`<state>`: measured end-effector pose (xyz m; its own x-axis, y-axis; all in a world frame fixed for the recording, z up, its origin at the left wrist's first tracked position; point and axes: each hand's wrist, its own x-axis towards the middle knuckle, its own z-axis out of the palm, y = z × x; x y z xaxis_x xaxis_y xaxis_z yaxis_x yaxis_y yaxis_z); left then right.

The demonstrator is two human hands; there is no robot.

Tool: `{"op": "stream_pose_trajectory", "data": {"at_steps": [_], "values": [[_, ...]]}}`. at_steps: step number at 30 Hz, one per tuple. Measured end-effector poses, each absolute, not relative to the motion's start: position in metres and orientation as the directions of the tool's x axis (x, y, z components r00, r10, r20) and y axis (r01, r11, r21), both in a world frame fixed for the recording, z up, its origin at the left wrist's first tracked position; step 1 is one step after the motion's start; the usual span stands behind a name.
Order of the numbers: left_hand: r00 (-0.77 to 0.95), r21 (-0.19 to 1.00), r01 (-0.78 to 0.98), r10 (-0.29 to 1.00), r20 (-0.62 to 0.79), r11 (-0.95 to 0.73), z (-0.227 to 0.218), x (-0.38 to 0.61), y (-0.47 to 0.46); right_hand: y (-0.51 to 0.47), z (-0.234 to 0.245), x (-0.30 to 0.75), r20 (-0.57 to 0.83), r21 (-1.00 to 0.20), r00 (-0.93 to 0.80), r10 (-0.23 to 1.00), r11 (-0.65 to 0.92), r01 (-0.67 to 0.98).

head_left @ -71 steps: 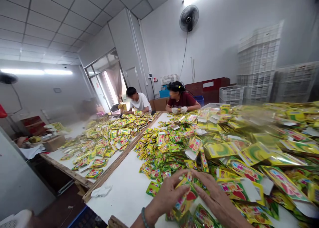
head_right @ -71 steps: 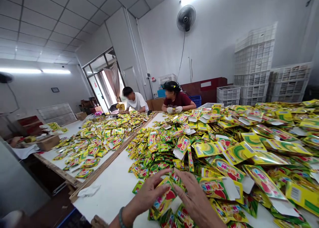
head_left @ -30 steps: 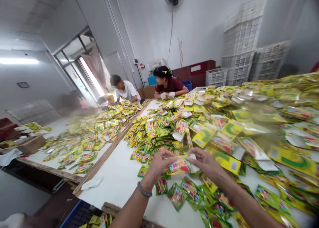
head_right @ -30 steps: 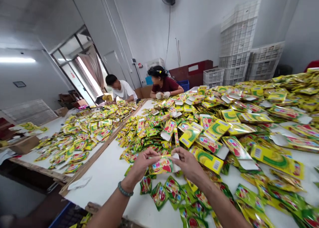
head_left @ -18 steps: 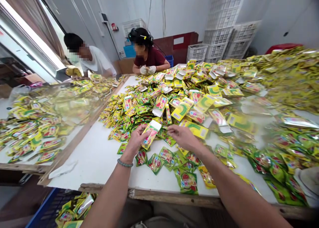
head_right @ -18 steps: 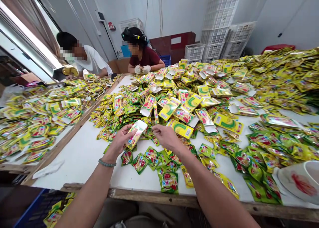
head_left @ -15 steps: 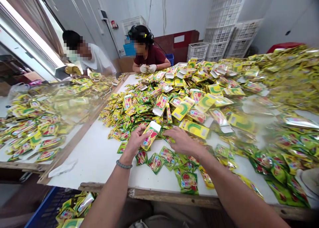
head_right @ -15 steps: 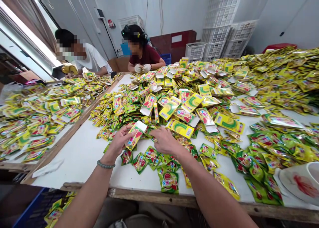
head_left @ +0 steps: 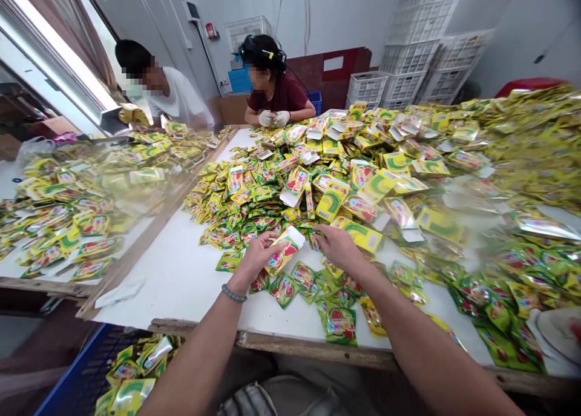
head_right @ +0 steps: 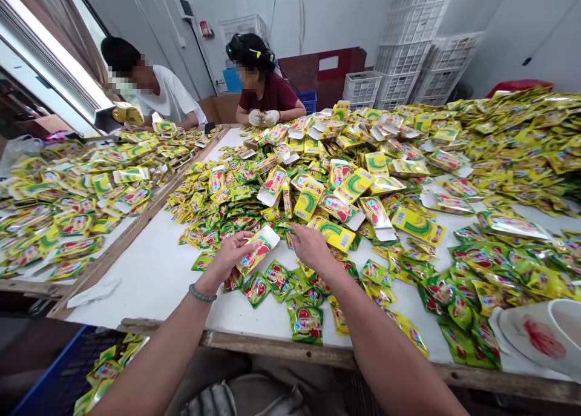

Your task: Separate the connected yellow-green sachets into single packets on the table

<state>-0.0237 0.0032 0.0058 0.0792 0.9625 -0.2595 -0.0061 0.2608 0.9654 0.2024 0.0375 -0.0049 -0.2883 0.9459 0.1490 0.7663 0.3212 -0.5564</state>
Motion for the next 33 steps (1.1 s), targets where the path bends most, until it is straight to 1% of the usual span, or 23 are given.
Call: {"op": "stream_pose_trajectory", "data": {"at_steps": [2,3,5,7,8,9,10,15,19,22,25,27,28,30,31,33], "values": [[0.079,0.968,-0.023,0.965,-0.249,0.252,0.005,-0.024,0.003,0.04,-0.005,0.203,0.136,-0.712,-0.186,0.973,0.227,0.665],[0.075,0.97,-0.025,0.968,-0.239,0.242,0.005,-0.024,0.004,0.041,-0.004,0.203,0.121,-0.802,-0.126,0.985,0.172,0.572],[0.073,0.975,-0.009,0.973,-0.22,0.221,0.004,-0.024,0.005,0.043,-0.002,0.202,0.07,-0.948,-0.044,0.997,0.08,0.309],[0.087,0.978,0.022,0.974,-0.208,0.207,0.003,-0.023,0.007,0.042,0.0,0.197,0.015,-0.999,-0.045,0.999,0.017,0.049],[0.103,0.979,0.033,0.973,-0.204,0.202,0.003,-0.022,0.007,0.042,0.0,0.195,-0.006,-0.999,-0.059,0.998,-0.008,-0.036],[0.119,0.979,0.039,0.972,-0.201,0.198,0.002,-0.02,0.007,0.04,0.0,0.191,-0.014,-0.996,-0.065,0.998,-0.02,-0.083],[0.134,0.98,0.045,0.971,-0.196,0.192,0.002,-0.018,0.007,0.039,0.0,0.188,-0.011,-0.996,-0.065,0.998,-0.017,-0.092],[0.146,0.984,0.055,0.973,-0.178,0.172,0.004,-0.012,0.006,0.033,0.001,0.182,0.041,-0.994,-0.047,0.998,0.046,0.098],[0.155,0.978,-0.018,0.967,-0.202,0.207,0.007,-0.01,0.003,0.03,0.007,0.181,0.048,-0.996,0.02,0.999,0.046,0.078],[0.155,0.967,-0.094,0.963,-0.219,0.235,0.007,-0.008,0.001,0.027,0.011,0.178,0.025,-0.993,-0.043,0.999,0.03,0.116],[0.172,0.951,-0.158,0.955,-0.24,0.267,0.008,-0.006,-0.001,0.028,0.015,0.18,0.037,-0.963,-0.115,0.993,0.067,0.261],[0.195,0.942,-0.174,0.948,-0.251,0.286,0.008,-0.006,-0.002,0.031,0.021,0.189,0.085,-0.903,-0.151,0.985,0.14,0.405],[0.203,0.941,-0.176,0.946,-0.254,0.291,0.008,-0.006,-0.002,0.032,0.025,0.195,0.087,-0.865,-0.188,0.978,0.168,0.474],[0.199,0.942,-0.166,0.945,-0.258,0.292,0.007,-0.006,-0.002,0.032,0.035,0.211,0.026,-0.769,-0.281,0.959,0.198,0.607],[0.182,0.944,-0.158,0.948,-0.261,0.29,0.007,-0.006,-0.002,0.032,0.04,0.218,-0.024,-0.7,-0.317,0.948,0.211,0.683],[0.138,0.947,-0.147,0.954,-0.268,0.287,0.005,-0.008,-0.001,0.028,0.047,0.228,-0.117,-0.485,-0.343,0.932,0.248,0.839]]}}
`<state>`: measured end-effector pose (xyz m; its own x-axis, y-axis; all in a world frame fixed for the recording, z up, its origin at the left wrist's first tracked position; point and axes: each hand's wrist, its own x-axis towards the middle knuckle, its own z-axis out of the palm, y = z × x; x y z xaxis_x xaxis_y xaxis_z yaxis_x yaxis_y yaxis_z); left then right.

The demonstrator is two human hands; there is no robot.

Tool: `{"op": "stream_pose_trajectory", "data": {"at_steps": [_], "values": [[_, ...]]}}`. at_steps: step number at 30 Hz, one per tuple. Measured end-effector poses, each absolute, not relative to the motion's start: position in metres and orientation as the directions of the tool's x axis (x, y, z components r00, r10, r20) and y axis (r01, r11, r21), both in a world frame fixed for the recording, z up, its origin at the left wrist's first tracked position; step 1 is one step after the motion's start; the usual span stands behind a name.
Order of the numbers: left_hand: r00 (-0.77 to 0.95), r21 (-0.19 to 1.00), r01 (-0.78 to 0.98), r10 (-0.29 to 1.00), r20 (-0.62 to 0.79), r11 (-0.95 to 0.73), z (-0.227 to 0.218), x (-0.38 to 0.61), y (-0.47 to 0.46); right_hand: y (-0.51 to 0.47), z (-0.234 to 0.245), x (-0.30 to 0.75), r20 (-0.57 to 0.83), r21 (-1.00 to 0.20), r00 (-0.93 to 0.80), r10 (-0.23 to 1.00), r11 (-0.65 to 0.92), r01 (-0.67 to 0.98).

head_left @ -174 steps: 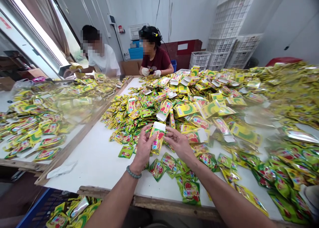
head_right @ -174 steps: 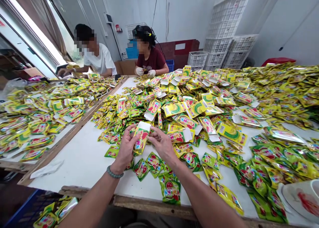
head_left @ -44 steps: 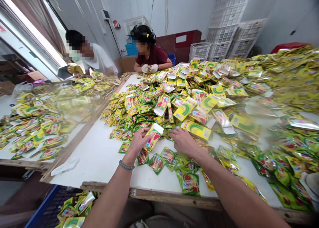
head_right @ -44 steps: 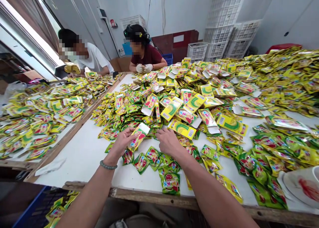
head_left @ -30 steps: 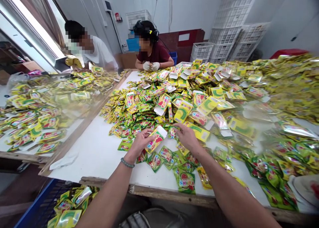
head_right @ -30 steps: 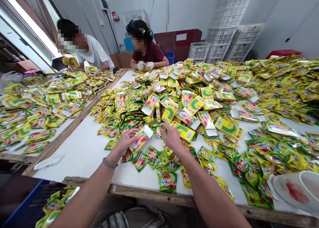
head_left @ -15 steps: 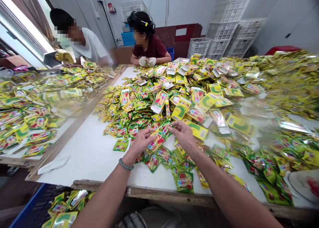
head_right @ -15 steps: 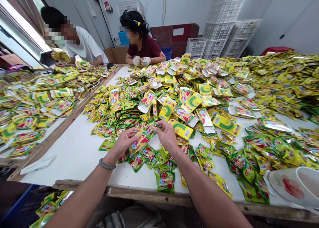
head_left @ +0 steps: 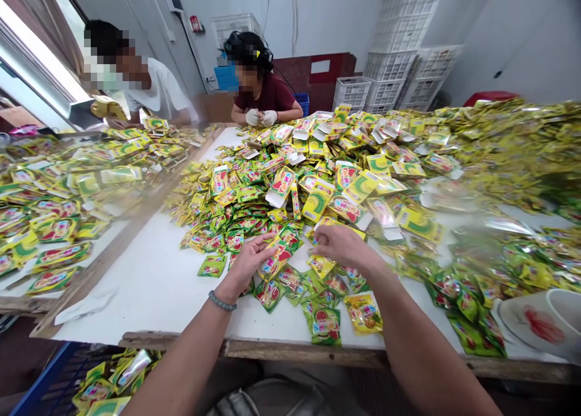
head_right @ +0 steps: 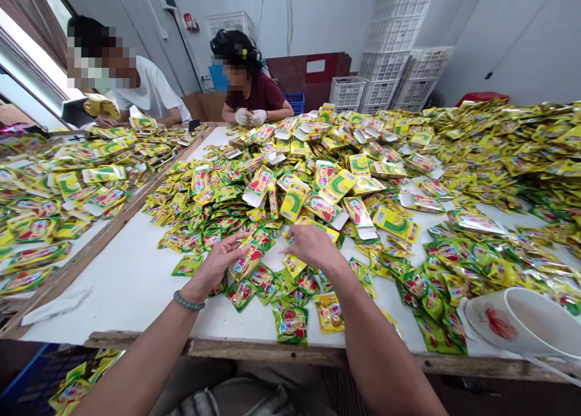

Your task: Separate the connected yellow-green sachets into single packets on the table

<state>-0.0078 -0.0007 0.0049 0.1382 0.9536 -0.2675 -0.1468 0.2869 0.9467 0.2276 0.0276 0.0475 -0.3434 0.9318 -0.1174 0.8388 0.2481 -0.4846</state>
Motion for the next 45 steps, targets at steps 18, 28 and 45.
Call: {"op": "stream_pose_trajectory", "data": {"at_steps": [18,28,45], "values": [[0.121,0.974,0.009,0.966,-0.227,0.228,0.006,-0.009,-0.002,0.034,0.032,0.21,0.115,-0.859,-0.253,0.961,0.224,0.461],[0.169,0.979,-0.005,0.965,-0.201,0.205,0.01,-0.01,-0.003,0.033,0.03,0.208,0.104,-0.797,-0.315,0.943,0.268,0.541],[0.267,0.902,-0.197,0.906,-0.329,0.385,0.018,-0.008,-0.007,0.031,0.028,0.202,0.122,-0.822,-0.381,0.916,0.309,0.479]]}}
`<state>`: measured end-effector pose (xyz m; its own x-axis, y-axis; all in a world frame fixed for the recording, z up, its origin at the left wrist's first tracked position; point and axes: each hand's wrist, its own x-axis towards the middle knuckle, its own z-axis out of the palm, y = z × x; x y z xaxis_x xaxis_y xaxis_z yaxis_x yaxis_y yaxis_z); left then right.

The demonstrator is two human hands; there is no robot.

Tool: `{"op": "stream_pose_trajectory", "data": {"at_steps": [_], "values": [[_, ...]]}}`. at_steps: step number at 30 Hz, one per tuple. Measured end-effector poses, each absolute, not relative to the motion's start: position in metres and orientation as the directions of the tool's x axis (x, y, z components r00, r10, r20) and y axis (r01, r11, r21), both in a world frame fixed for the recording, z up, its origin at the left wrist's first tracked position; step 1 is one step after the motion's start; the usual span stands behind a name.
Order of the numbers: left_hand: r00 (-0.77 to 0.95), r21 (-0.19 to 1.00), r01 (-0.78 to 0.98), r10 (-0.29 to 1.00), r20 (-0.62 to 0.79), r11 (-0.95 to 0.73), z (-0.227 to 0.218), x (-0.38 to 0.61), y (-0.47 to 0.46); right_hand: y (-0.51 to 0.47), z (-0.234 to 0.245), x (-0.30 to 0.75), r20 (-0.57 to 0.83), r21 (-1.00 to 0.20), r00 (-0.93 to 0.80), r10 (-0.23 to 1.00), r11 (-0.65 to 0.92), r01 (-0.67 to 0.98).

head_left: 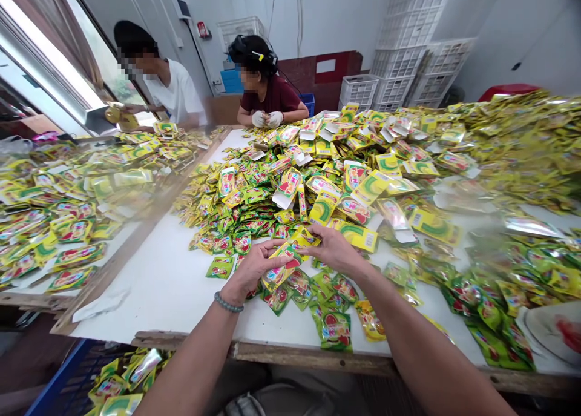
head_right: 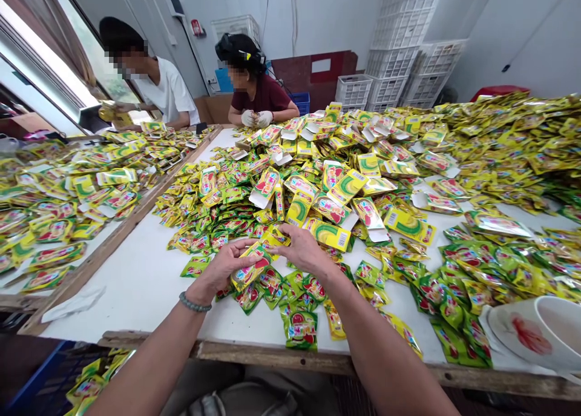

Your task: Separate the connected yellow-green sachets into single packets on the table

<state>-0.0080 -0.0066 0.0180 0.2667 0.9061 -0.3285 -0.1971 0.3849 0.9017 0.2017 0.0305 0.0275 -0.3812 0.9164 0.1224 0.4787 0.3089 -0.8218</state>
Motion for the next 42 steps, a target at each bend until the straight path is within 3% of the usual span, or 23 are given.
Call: {"op": "stream_pose_trajectory", "data": {"at_steps": [9,16,23,31,37,42], "values": [[0.219,0.917,-0.18,0.923,-0.317,0.357,0.014,-0.005,-0.004,0.025,0.018,0.185,0.208,-0.781,-0.274,0.939,0.328,0.531],[0.134,0.97,-0.089,0.968,-0.213,0.226,0.007,-0.005,-0.002,0.028,0.021,0.191,0.181,-0.909,-0.227,0.957,0.251,0.333],[0.117,0.957,-0.169,0.969,-0.216,0.234,0.009,-0.001,-0.002,0.027,0.019,0.183,0.294,-0.804,-0.168,0.941,0.338,0.489],[0.127,0.943,-0.276,0.979,-0.159,0.189,0.007,-0.002,-0.004,0.014,0.011,0.167,0.19,-0.83,-0.378,0.906,0.354,0.432],[0.066,0.942,-0.321,0.994,-0.082,0.099,0.015,0.005,-0.002,0.019,0.012,0.171,0.304,-0.882,-0.231,0.924,0.365,0.297],[-0.058,0.946,-0.323,0.998,0.007,-0.025,0.016,0.007,-0.003,0.02,0.007,0.163,0.206,-0.976,-0.224,0.953,0.217,0.026]]}}
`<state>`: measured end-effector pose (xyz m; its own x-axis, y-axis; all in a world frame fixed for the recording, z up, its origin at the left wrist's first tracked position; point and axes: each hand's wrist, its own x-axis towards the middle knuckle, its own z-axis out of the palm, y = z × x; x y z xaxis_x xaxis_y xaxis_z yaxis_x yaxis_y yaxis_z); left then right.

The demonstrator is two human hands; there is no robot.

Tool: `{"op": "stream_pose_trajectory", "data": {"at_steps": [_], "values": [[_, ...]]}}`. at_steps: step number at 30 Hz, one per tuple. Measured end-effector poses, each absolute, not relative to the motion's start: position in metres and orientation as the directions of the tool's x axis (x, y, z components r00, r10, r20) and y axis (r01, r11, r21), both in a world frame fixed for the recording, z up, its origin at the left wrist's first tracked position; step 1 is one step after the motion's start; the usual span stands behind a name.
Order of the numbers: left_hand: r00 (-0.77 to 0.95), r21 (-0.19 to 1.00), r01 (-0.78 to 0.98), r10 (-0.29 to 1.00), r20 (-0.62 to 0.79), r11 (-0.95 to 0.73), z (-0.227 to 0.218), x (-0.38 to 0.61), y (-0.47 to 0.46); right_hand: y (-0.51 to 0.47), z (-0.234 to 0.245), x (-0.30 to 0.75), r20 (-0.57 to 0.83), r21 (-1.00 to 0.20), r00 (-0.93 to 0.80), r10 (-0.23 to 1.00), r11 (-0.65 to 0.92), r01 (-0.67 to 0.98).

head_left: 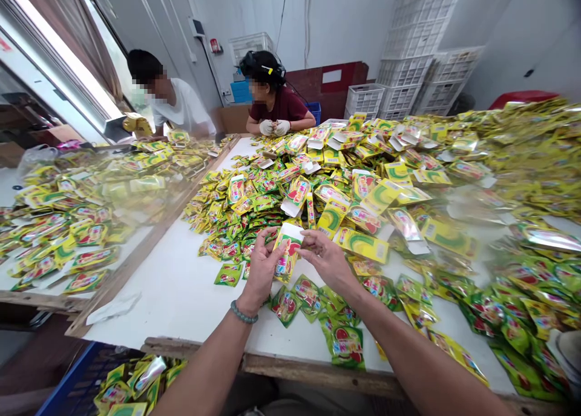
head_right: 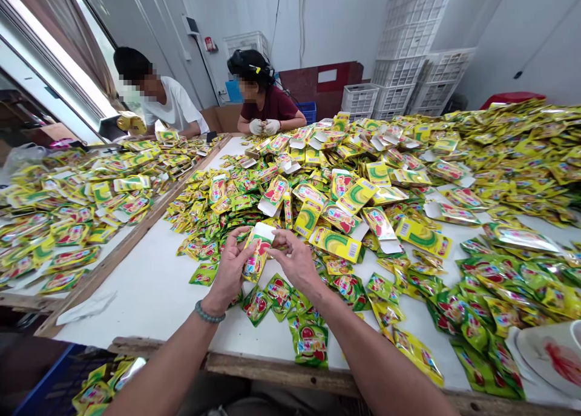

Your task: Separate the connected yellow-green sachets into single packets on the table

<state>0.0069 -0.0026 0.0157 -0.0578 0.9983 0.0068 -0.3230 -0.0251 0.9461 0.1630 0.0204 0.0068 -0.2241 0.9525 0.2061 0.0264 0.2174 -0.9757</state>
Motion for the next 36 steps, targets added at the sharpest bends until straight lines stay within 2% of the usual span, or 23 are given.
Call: {"op": "stream_pose_trajectory", "data": {"at_steps": [2,5,12,17,21,27,31,33,36], "values": [[-0.017,0.967,-0.254,0.999,0.028,-0.031,0.014,0.006,-0.004,0.02,0.005,0.161,0.186,-0.981,-0.233,0.955,0.193,0.007],[0.092,0.984,-0.18,0.996,0.01,0.007,0.013,0.005,-0.005,0.019,0.006,0.162,0.168,-0.979,-0.269,0.948,0.193,0.067],[0.107,0.953,-0.278,0.99,-0.095,0.121,0.015,0.004,-0.005,0.017,0.011,0.166,0.153,-0.951,-0.317,0.936,0.227,0.21],[0.141,0.94,-0.298,0.982,-0.128,0.165,0.015,0.004,-0.004,0.019,0.014,0.167,0.129,-0.991,-0.325,0.937,0.129,-0.023],[0.091,0.933,-0.33,0.989,-0.118,0.142,0.015,0.003,-0.006,0.017,0.021,0.171,0.148,-0.983,-0.353,0.924,0.177,0.051],[0.049,0.95,-0.294,0.994,-0.094,0.105,0.015,0.002,-0.007,0.016,0.019,0.167,0.064,-0.997,-0.288,0.955,0.072,0.016],[0.054,0.952,-0.284,0.993,-0.102,0.113,0.014,0.002,-0.007,0.019,0.017,0.169,-0.016,-0.996,-0.31,0.951,-0.043,-0.08],[0.067,0.956,-0.269,0.993,-0.098,0.113,0.014,0.001,-0.007,0.021,0.017,0.173,-0.071,-0.993,-0.31,0.948,-0.096,-0.066],[0.066,0.965,-0.244,0.994,-0.084,0.098,0.013,0.0,-0.007,0.022,0.021,0.177,-0.077,-0.996,-0.305,0.949,-0.084,-0.009]]}}
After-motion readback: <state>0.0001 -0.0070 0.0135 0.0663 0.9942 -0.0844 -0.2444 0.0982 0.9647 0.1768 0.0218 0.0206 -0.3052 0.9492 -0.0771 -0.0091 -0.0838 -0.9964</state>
